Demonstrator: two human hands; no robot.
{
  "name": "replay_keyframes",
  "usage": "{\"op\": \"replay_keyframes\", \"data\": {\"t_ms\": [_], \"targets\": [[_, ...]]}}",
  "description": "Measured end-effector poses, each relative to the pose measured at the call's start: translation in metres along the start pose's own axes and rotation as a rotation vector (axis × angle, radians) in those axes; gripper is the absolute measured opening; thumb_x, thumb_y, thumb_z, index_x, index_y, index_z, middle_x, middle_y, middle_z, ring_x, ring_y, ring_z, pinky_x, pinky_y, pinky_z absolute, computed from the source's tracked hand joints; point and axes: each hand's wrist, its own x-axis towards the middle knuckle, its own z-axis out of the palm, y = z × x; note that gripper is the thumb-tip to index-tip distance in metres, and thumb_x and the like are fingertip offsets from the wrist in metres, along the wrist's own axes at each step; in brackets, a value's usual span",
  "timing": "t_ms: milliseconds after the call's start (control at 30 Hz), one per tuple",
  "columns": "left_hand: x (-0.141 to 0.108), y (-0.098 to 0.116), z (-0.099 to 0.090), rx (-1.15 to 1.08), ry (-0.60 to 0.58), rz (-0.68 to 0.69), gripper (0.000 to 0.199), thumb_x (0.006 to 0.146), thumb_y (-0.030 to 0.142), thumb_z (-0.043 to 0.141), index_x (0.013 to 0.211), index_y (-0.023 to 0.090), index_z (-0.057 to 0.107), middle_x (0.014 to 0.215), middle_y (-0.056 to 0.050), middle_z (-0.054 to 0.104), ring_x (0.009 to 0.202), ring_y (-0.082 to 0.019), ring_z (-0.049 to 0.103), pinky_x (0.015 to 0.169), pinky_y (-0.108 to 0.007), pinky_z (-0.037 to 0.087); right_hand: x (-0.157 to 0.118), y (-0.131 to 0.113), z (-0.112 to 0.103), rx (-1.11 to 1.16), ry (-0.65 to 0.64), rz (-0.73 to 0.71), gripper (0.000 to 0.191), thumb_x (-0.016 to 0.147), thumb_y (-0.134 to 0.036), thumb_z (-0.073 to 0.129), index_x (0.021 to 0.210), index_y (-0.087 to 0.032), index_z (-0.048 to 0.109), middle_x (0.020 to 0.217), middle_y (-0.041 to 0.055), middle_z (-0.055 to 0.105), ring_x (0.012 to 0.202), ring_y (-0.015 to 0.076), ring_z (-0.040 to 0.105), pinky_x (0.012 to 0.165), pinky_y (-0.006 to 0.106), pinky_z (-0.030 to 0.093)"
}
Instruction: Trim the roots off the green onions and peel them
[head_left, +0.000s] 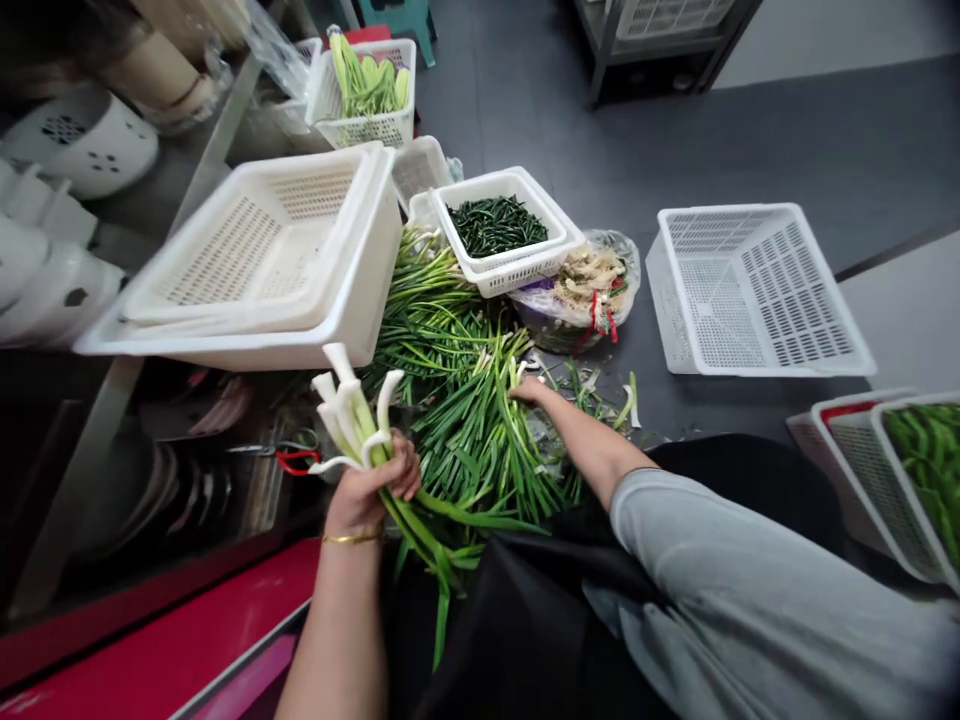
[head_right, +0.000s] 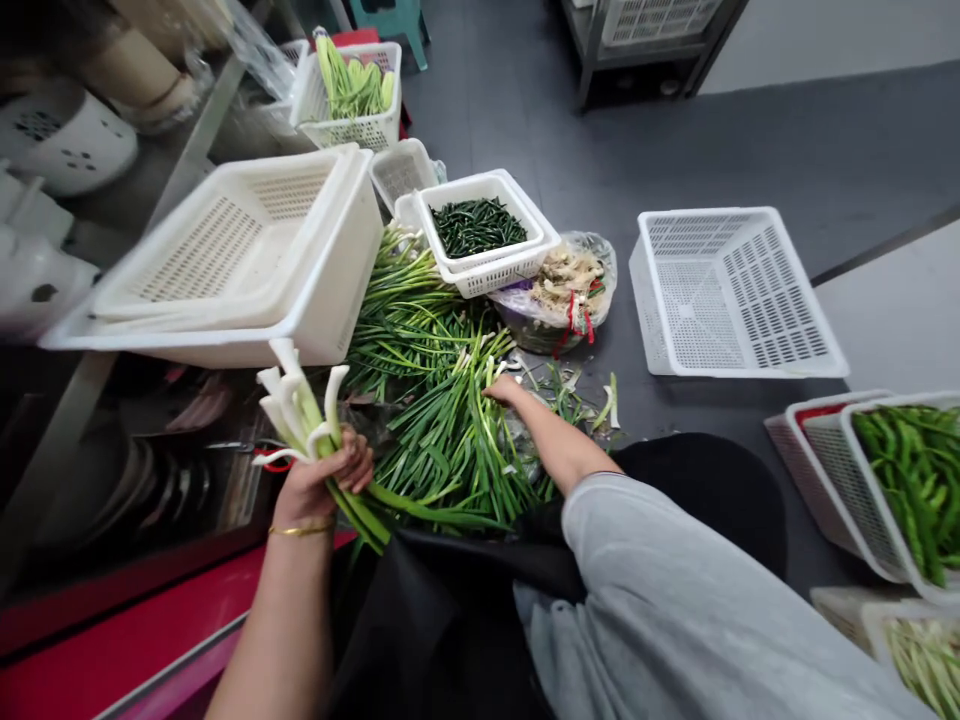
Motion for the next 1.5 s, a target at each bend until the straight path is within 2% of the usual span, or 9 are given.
{"op": "replay_keyframes", "data": {"t_ms": [167, 333, 567, 767, 1000, 1167, 1300, 1400, 1500], "targets": [[0.003, -0.014, 0.022, 0.073, 0.062, -0.017, 0.027, 0.063, 0.028, 0.079, 0.075, 0.016, 0.059, 0.049, 0.006, 0.045, 0.038, -0.006, 0.04, 0.039, -0.022, 0.035, -0.056, -0.027, -0.036, 0.126, -0.099, 0.104, 0.019, 0.085, -0.029, 0.066, 0.078, -0.013, 0.058, 0.063, -0.0013, 0.061, 0.05, 0.0076, 0.056, 0.044, 0.018, 0.047], [0.003, -0.044, 0.082, 0.303, 0.094, 0.005, 0.029, 0.063, 0.028, 0.08, 0.081, 0.013, 0.063, 0.07, -0.002, 0.064, 0.046, -0.007, 0.047, 0.043, -0.022, 0.036, -0.139, -0.081, -0.071, 0.327, -0.129, -0.153, 0.032, 0.065, -0.037, 0.082, 0.075, -0.013, 0.064, 0.07, 0.0013, 0.065, 0.06, 0.0114, 0.062, 0.054, 0.023, 0.056], [-0.005, -0.064, 0.138, 0.496, 0.135, 0.178, 0.028, 0.054, 0.023, 0.083, 0.068, 0.016, 0.059, 0.054, 0.004, 0.052, 0.044, -0.009, 0.045, 0.043, -0.024, 0.037, -0.204, -0.115, -0.063, 0.537, 0.018, -0.402, 0.038, 0.059, -0.041, 0.081, 0.078, -0.013, 0.064, 0.071, -0.0001, 0.064, 0.06, 0.011, 0.06, 0.054, 0.024, 0.055], [-0.013, -0.062, 0.139, 0.628, 0.005, 0.113, 0.024, 0.056, 0.02, 0.082, 0.069, 0.016, 0.062, 0.056, 0.003, 0.053, 0.044, -0.01, 0.047, 0.043, -0.024, 0.036, -0.227, -0.101, -0.066, 0.48, 0.089, -0.429, 0.033, 0.06, -0.036, 0.081, 0.075, -0.012, 0.064, 0.062, 0.0008, 0.064, 0.053, 0.0113, 0.058, 0.049, 0.022, 0.048], [-0.012, -0.064, 0.139, 0.58, 0.031, 0.076, 0.027, 0.053, 0.021, 0.084, 0.067, 0.016, 0.061, 0.059, 0.001, 0.056, 0.042, -0.009, 0.046, 0.041, -0.024, 0.037, -0.22, -0.105, -0.141, 0.521, 0.51, -0.344, 0.026, 0.092, -0.037, 0.05, 0.075, -0.019, 0.046, 0.053, -0.0057, 0.05, 0.045, 0.0054, 0.043, 0.047, 0.017, 0.038], [0.0, -0.064, 0.141, 0.548, 0.111, 0.09, 0.028, 0.054, 0.024, 0.084, 0.066, 0.015, 0.06, 0.054, 0.002, 0.053, 0.042, -0.009, 0.045, 0.041, -0.024, 0.036, -0.229, -0.093, -0.09, 0.138, 0.079, -0.349, 0.032, 0.068, -0.024, 0.077, 0.059, -0.017, 0.047, 0.052, -0.0026, 0.049, 0.053, 0.01, 0.047, 0.052, 0.021, 0.034], [0.003, -0.057, 0.137, 0.613, 0.02, 0.064, 0.028, 0.056, 0.027, 0.083, 0.064, 0.015, 0.059, 0.054, 0.001, 0.056, 0.042, -0.009, 0.045, 0.041, -0.023, 0.036, -0.244, -0.091, -0.054, 0.015, -0.116, -0.38, 0.02, 0.072, -0.017, 0.066, 0.062, -0.016, 0.05, 0.058, -0.002, 0.047, 0.061, 0.0107, 0.044, 0.054, 0.02, 0.032], [-0.001, -0.051, 0.117, 0.687, -0.053, 0.067, 0.028, 0.056, 0.027, 0.083, 0.068, 0.014, 0.061, 0.062, -0.002, 0.063, 0.05, -0.011, 0.053, 0.045, -0.022, 0.038, -0.275, -0.094, -0.082, 0.116, -0.271, -0.335, 0.006, 0.082, -0.022, 0.053, 0.085, -0.018, 0.057, 0.053, -0.0062, 0.04, 0.048, 0.0099, 0.038, 0.044, 0.02, 0.033], [-0.004, -0.049, 0.088, 0.697, -0.008, 0.063, 0.03, 0.056, 0.029, 0.082, 0.071, 0.014, 0.06, 0.062, -0.002, 0.065, 0.052, -0.012, 0.055, 0.045, -0.021, 0.037, -0.318, -0.096, -0.147, 0.483, -0.227, -0.298, 0.016, 0.086, -0.029, 0.052, 0.099, -0.021, 0.053, 0.049, -0.0115, 0.024, 0.037, 0.0074, 0.021, 0.033, 0.019, 0.025]]}}
